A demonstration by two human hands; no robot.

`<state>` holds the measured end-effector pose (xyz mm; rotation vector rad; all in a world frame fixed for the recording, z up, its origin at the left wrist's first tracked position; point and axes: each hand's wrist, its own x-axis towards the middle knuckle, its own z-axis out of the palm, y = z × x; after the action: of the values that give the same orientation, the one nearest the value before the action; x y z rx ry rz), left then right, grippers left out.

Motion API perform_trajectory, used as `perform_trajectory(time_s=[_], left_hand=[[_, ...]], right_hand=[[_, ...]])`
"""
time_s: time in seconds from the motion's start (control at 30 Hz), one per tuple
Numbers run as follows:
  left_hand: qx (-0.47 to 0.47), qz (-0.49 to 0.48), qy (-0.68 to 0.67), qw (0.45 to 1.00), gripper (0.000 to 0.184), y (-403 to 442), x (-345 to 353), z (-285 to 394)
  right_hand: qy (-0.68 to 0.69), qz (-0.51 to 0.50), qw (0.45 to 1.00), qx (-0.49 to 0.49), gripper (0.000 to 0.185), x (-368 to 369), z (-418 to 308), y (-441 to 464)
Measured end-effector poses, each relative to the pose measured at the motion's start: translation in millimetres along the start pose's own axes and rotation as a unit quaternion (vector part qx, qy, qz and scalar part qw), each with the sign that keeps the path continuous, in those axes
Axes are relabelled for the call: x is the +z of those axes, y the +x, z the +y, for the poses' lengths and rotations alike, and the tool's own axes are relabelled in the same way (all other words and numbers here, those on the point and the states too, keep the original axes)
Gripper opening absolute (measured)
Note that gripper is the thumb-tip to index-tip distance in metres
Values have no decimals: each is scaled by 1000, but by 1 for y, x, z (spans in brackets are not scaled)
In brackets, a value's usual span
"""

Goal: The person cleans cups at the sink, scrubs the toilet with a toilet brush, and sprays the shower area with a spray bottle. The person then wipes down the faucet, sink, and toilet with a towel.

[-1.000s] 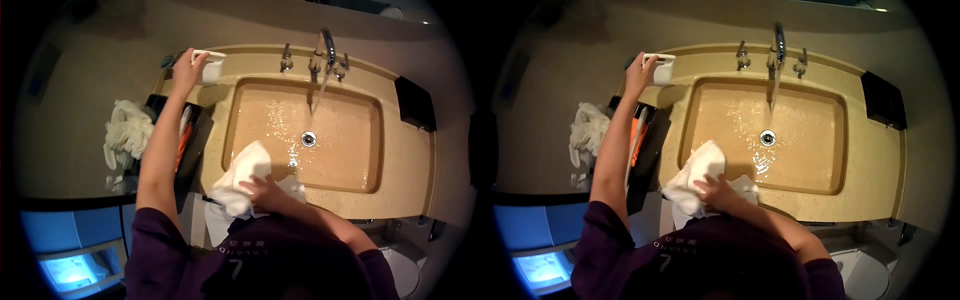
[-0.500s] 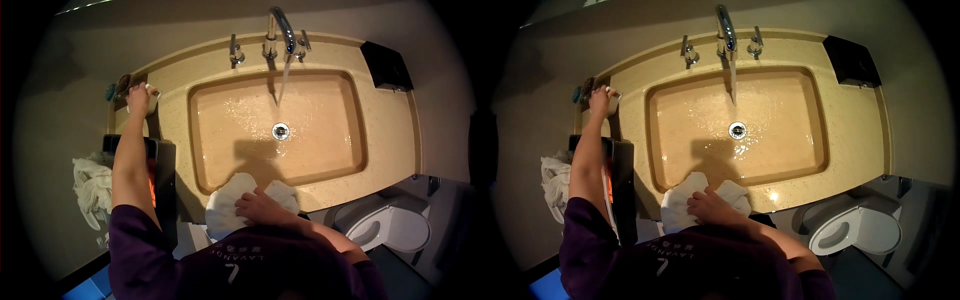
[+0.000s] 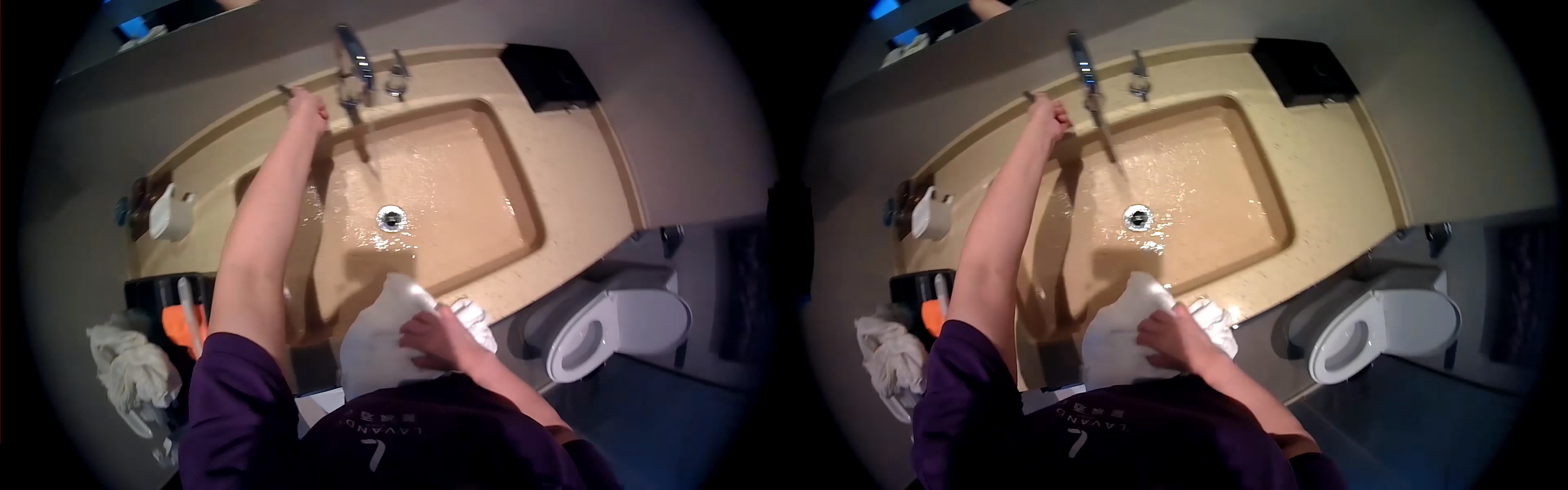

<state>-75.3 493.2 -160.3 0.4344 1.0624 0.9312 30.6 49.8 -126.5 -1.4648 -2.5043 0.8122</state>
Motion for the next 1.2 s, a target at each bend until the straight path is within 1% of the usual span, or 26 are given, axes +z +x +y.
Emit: perform_trajectory(time_s=[0.07,0.1,0.17,0.2,0.27,0.3,0.33,0.4,0.43,0.47,0.5,0.53,0.57,0.6,0.63,0.67,0.7,0.73,0.77,0.9,0.97,1.03,1.07,1.1,1.17,1.2], left_hand=[[63,22,-161,985,34,19,-4,-8],[62,32,-181,981,30,10,-5,-7],[-8,67,-103,992,22,-49,-4,-3],[-37,84,-61,994,20,-70,-10,-7],[28,5,-43,999,22,-100,-47,-30],[28,-64,-74,995,19,-103,-75,-47],[49,-83,-54,994,16,-147,-75,-58],[37,-182,-89,979,16,-192,-97,-106],[69,-198,-46,977,19,-240,-79,-129],[24,-128,-14,991,20,-295,-59,-150],[-22,-211,38,976,22,-314,-64,-183],[-65,-223,170,958,29,-357,-47,-193],[-87,-318,229,916,41,-372,-49,-221],[-147,-266,296,905,52,-388,-47,-253],[-77,-246,391,884,58,-407,-39,-279],[-10,-248,336,909,65,-428,-31,-293],[-74,-204,261,941,64,-437,-33,-315],[-137,-235,102,957,61,-449,-28,-311],[-198,-262,-60,943,58,-461,-23,-308],[-18,-270,-147,951,52,-480,-13,-295],[66,-312,-104,942,62,-505,-17,-259],[79,-395,-202,893,72,-516,-38,-238],[65,-384,-252,886,74,-530,-25,-220],[50,-372,-301,877,78,-541,-13,-205],[6,-263,-341,903,68,-531,-18,-216],[15,-232,-312,921,64,-523,-23,-224]], right_hand=[[45,11,989,139,41,-18,22,-27],[41,131,983,123,36,-14,46,-49],[-34,238,945,220,27,-36,86,-90],[-85,249,910,322,26,-35,117,-119],[-85,305,846,429,25,-43,172,-174],[-116,314,827,452,25,-44,188,-192],[-112,319,824,454,26,-39,212,-204],[-142,309,808,481,25,-35,199,-191],[-156,305,801,490,24,-32,191,-180],[-147,320,825,442,24,-19,181,-176],[-84,343,847,397,23,-1,174,-174],[11,363,870,333,28,23,174,-173],[231,359,858,286,34,14,128,-168],[464,359,772,244,38,32,116,-171],[634,382,639,209,41,20,75,-173],[718,415,544,126,46,31,58,-189],[758,399,501,121,49,43,56,-207],[803,385,447,87,49,37,46,-219],[801,399,445,35,49,35,42,-235],[770,439,432,-166,49,21,73,-326],[744,450,419,-263,49,3,81,-349],[770,529,317,-166,48,-26,59,-346],[770,429,389,-270,46,-22,65,-346],[786,435,367,-242,45,-15,69,-342],[814,446,322,-188,43,-4,72,-326],[825,443,297,-185,43,1,72,-319]])
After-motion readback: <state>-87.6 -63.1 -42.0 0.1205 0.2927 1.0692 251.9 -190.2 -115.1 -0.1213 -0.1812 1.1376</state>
